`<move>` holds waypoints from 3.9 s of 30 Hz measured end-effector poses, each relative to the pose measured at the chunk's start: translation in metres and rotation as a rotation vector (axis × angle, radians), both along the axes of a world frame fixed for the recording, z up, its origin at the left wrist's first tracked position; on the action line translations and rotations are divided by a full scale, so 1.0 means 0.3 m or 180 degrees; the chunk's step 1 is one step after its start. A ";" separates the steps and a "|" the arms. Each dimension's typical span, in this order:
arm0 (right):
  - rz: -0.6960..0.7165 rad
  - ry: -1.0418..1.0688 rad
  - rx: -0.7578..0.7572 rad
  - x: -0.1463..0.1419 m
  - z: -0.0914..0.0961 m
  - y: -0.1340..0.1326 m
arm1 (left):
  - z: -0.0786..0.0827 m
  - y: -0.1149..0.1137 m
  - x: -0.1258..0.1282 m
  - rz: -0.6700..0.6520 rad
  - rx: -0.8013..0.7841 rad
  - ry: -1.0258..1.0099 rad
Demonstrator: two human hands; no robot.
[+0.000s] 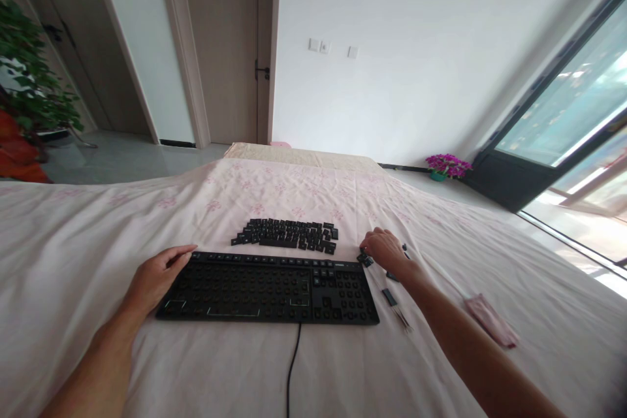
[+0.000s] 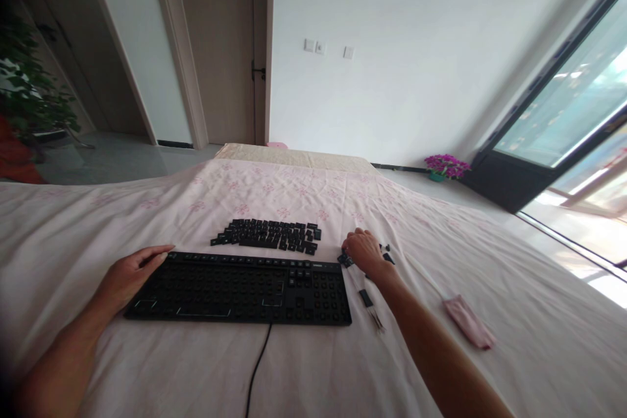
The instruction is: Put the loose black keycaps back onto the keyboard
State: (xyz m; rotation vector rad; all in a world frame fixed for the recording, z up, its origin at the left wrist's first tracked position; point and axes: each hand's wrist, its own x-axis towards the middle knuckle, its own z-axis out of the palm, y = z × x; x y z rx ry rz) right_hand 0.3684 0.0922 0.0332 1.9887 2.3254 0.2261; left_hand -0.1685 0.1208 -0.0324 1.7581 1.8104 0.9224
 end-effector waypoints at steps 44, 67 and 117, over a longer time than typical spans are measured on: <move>0.0673 0.0192 0.0476 -0.425 -0.032 -0.278 | -0.028 0.006 -0.014 0.0013 0.0015 0.0039; 0.0690 -0.0419 0.0597 -0.474 -0.064 -0.348 | -0.024 0.007 -0.013 0.0018 0.0079 0.0158; -0.0696 0.0197 0.0005 -0.041 0.039 -0.093 | -0.020 0.008 -0.013 -0.0021 0.0094 0.0149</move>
